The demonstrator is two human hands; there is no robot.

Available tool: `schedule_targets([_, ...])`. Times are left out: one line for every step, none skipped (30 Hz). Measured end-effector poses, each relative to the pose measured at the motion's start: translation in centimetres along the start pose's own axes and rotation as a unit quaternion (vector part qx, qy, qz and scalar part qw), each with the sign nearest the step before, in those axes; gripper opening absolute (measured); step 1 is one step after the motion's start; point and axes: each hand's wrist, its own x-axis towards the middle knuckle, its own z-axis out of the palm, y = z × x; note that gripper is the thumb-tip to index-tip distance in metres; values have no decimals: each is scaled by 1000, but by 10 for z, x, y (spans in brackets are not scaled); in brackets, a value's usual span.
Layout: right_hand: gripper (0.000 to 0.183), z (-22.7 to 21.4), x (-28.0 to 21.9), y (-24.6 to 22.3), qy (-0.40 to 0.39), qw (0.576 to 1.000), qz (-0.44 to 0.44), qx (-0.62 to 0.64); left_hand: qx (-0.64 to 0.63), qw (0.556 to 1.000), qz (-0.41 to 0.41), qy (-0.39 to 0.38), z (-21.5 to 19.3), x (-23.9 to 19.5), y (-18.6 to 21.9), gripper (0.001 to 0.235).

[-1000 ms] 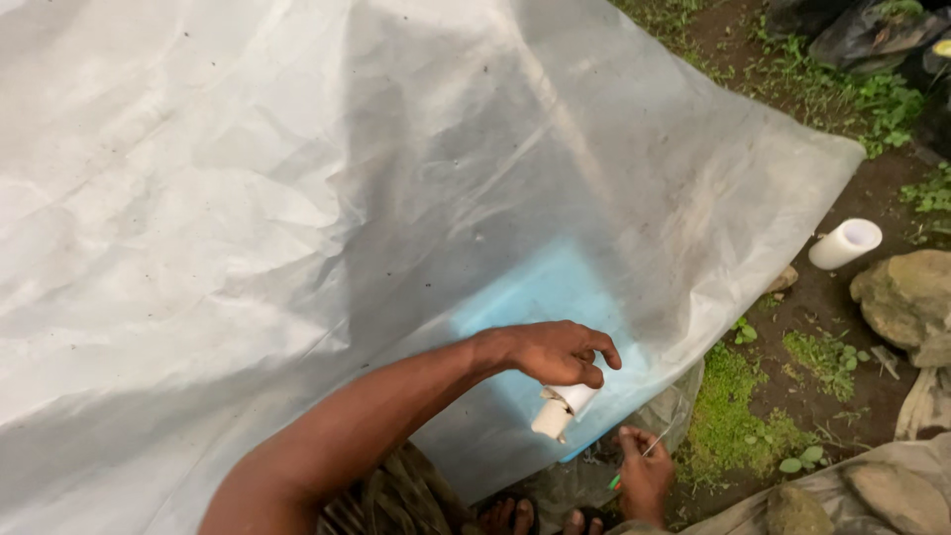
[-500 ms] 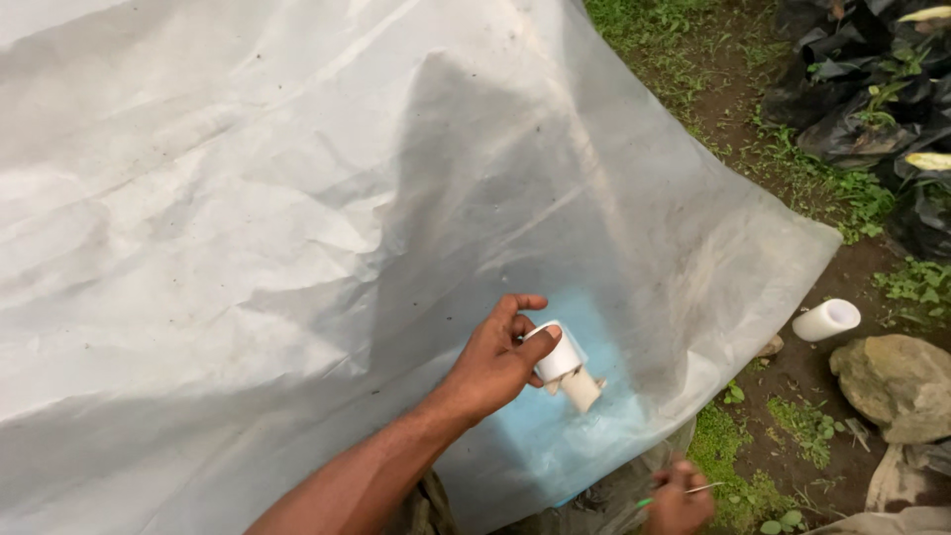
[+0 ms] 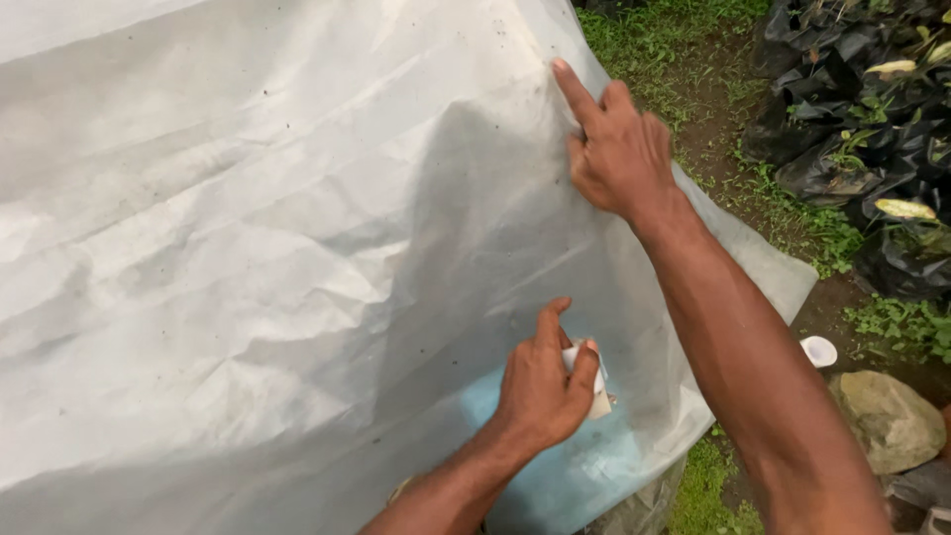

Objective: The person uses a roll of white tape and green-handled scissors to patch a hole in a large translucent plastic sheet. They tear off pieces of tape, apply them over the damaged area, and trim the excess with scissors.

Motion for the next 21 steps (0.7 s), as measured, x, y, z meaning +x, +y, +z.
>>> schedule_targets([72, 1, 12, -2, -2, 1000, -1, -6, 0, 1000, -4, -11, -1, 4, 1, 58])
schedule_targets([68, 3, 23, -3, -5, 1000, -2, -12, -1, 1000, -8, -22, -2, 8, 2, 58])
schedule_targets([65, 6, 29, -3, -10, 1000, -3, -17, -3, 999, -15, -33, -3, 12, 3, 59])
schedule_targets([62, 7, 29, -2, -11, 1000, -2, -15, -10, 999, -9, -30, -6, 17, 2, 59])
schedule_targets([59, 8, 25, 0, -14, 1000, 2, -13, -18, 999, -4, -28, -8, 21, 1, 59])
schedule_targets([57, 9, 20, 2, -17, 1000, 6, -11, -26, 999, 1, -27, -9, 25, 0, 59])
schedule_targets([56, 9, 16, 4, -10, 1000, 5, -11, -26, 1000, 4, -15, -10, 29, -1, 58])
schedule_targets([55, 9, 12, 5, -3, 1000, 4, -11, -27, 1000, 6, -2, -10, 33, -2, 58])
schedule_targets([54, 8, 12, 6, 8, 1000, 1, -12, -25, 1000, 13, 12, -11, 39, -2, 57])
schedule_targets([53, 7, 14, 7, 9, 1000, 2, -5, -24, 999, 22, 13, -11, 45, -2, 57])
schedule_targets([53, 6, 14, 5, 7, 1000, 2, 5, -22, 999, 28, 13, -10, 50, -2, 56])
schedule_targets([53, 4, 15, 3, 5, 1000, 3, 14, -21, 999, 34, 14, -10, 53, -2, 55])
schedule_targets([54, 2, 14, 0, 6, 1000, -5, 3, -20, 999, 32, 8, -8, 56, -1, 56])
schedule_targets([55, -2, 13, -3, 6, 1000, -12, -9, -20, 999, 30, 2, -7, 59, 1, 56])
schedule_targets([56, -5, 13, -6, 8, 1000, -21, -20, -18, 999, 29, -2, -6, 63, 4, 57])
schedule_targets([57, -8, 12, -10, -1, 999, -26, -28, -21, 999, 31, -7, -6, 66, 6, 56])
schedule_targets([59, -9, 10, -15, -12, 999, -30, -35, -23, 999, 32, -13, -6, 69, 7, 56])
schedule_targets([60, -11, 9, -18, -23, 998, -33, -43, -25, 999, 33, -20, -6, 71, 9, 56])
schedule_targets([60, -14, 8, -20, -23, 998, -37, -42, -15, 999, 24, -28, -5, 73, 10, 56])
schedule_targets([60, -16, 8, -21, -22, 998, -41, -42, -4, 999, 14, -36, -4, 75, 12, 57])
schedule_targets([60, -17, 8, -22, -21, 998, -46, -40, 7, 999, 4, -42, -5, 77, 13, 58])
